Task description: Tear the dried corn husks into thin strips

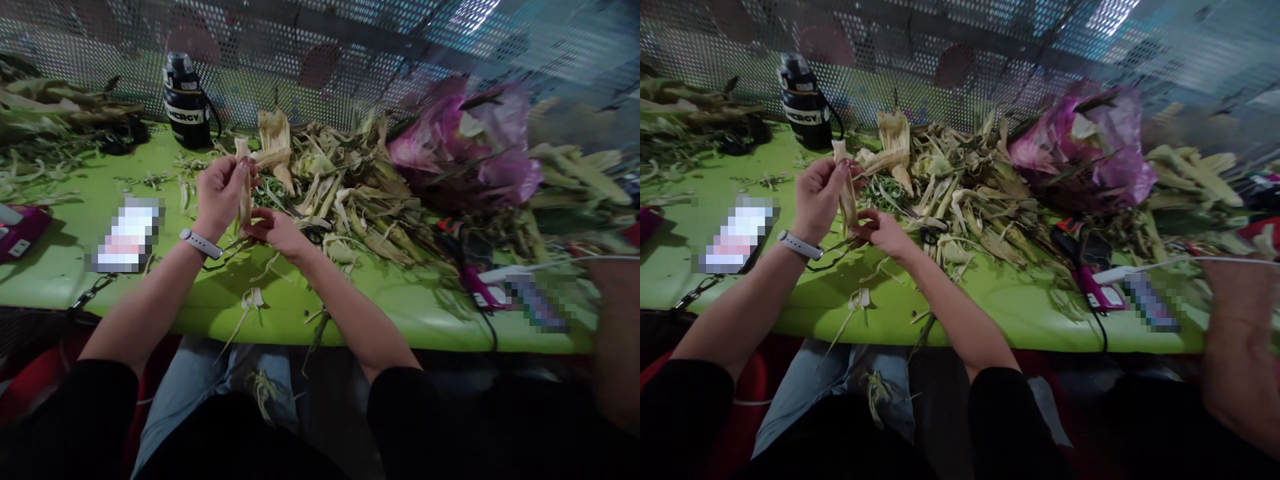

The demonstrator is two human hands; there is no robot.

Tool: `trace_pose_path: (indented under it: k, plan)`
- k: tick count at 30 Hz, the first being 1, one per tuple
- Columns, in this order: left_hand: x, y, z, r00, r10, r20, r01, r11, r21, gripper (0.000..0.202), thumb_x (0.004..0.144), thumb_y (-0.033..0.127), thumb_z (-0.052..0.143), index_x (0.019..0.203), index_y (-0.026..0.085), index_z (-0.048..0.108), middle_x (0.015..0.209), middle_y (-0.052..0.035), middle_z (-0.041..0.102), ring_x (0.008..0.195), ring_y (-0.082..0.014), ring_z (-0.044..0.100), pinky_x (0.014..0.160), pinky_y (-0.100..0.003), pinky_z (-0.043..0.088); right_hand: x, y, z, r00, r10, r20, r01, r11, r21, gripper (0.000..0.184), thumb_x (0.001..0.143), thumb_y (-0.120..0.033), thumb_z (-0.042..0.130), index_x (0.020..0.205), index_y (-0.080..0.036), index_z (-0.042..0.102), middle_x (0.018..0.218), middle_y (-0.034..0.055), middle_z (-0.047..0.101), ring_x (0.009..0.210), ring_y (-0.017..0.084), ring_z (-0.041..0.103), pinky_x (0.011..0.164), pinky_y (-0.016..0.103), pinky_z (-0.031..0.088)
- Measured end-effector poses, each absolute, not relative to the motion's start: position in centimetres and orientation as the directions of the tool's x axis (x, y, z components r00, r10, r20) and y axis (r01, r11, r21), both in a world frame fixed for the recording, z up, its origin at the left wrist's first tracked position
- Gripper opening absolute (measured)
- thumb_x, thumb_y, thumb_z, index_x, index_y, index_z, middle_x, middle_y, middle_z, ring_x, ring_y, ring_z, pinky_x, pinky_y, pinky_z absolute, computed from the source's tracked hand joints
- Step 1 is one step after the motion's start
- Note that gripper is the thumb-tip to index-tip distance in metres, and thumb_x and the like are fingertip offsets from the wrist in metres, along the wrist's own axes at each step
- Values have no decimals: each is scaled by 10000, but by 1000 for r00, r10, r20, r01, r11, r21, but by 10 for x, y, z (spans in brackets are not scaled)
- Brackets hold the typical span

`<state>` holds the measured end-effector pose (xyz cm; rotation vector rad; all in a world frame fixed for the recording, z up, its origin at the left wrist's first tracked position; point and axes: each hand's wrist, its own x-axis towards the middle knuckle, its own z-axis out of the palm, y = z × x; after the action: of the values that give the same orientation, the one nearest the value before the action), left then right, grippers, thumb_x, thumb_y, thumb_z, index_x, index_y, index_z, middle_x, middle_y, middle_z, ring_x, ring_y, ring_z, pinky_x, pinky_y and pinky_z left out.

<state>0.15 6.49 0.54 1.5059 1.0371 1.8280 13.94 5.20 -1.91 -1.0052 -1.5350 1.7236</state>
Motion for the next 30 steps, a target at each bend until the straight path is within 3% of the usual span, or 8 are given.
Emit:
trace_pose_path:
  k: [3, 8, 11, 16, 19, 22, 30]
  plan:
    - [1, 65, 4, -203, 800, 565, 90, -559, 824, 213, 949, 390, 603, 875, 197, 653, 850, -43, 715, 937, -188, 734, 795, -294, 633, 142, 51, -18, -543, 814, -207, 34, -225, -974, 335, 695, -240, 837, 933, -199, 604, 686, -7, 721, 536, 118, 653, 504, 214, 471]
    - [2, 62, 5, -175, 804, 569, 102, -560, 822, 221, 952, 402, 596, 898, 198, 663, 894, -47, 725, 905, -176, 733, 791, -297, 634, 143, 52, -17, -559, 787, -261, 66, -272, -960, 272, 701, -228, 833, 888, -179, 643, 713, 14, 743, 534, 104, 650, 470, 191, 434]
    - [1, 63, 5, -188, 796, 576, 116, -564, 818, 238, 949, 422, 594, 927, 198, 673, 915, -54, 729, 943, -188, 732, 801, -299, 631, 143, 53, -16, -514, 830, -218, 126, -179, -976, 170, 738, -210, 789, 844, -157, 667, 687, 15, 724, 530, 97, 626, 489, 199, 418]
    - [-7, 71, -3, -252, 729, 637, 195, -606, 771, 244, 940, 436, 603, 1006, 219, 695, 948, -50, 737, 976, -189, 732, 838, -294, 624, 148, 56, -13, -442, 897, -20, 238, 96, -966, 76, 722, -176, 760, 752, -135, 703, 688, -4, 672, 642, 106, 571, 715, 277, 474]
    - [-9, 75, -7, -279, 698, 659, 240, -614, 752, 228, 930, 428, 618, 1015, 235, 705, 993, -44, 740, 972, -179, 730, 849, -290, 621, 150, 56, -14, -514, 858, -9, 157, 84, -984, 94, 721, -215, 757, 783, -153, 723, 786, 5, 700, 749, 118, 608, 847, 303, 483]
    - [-7, 76, -8, -305, 697, 649, 177, -628, 758, 227, 934, 439, 612, 1006, 246, 707, 1025, -49, 747, 945, -174, 735, 844, -297, 624, 147, 54, -16, -591, 806, 26, 16, 44, -999, 146, 708, -283, 781, 785, -172, 724, 938, 24, 715, 886, 132, 637, 932, 306, 480]
    - [-9, 76, -5, -341, 837, 429, -35, -467, 883, 333, 912, 554, 601, 989, 240, 681, 1016, -62, 753, 865, -176, 749, 659, -238, 604, 139, 52, -21, -610, 792, 13, -61, -31, -998, 236, 714, -361, 804, 797, -183, 672, 787, 10, 725, 776, 124, 641, 806, 281, 534]
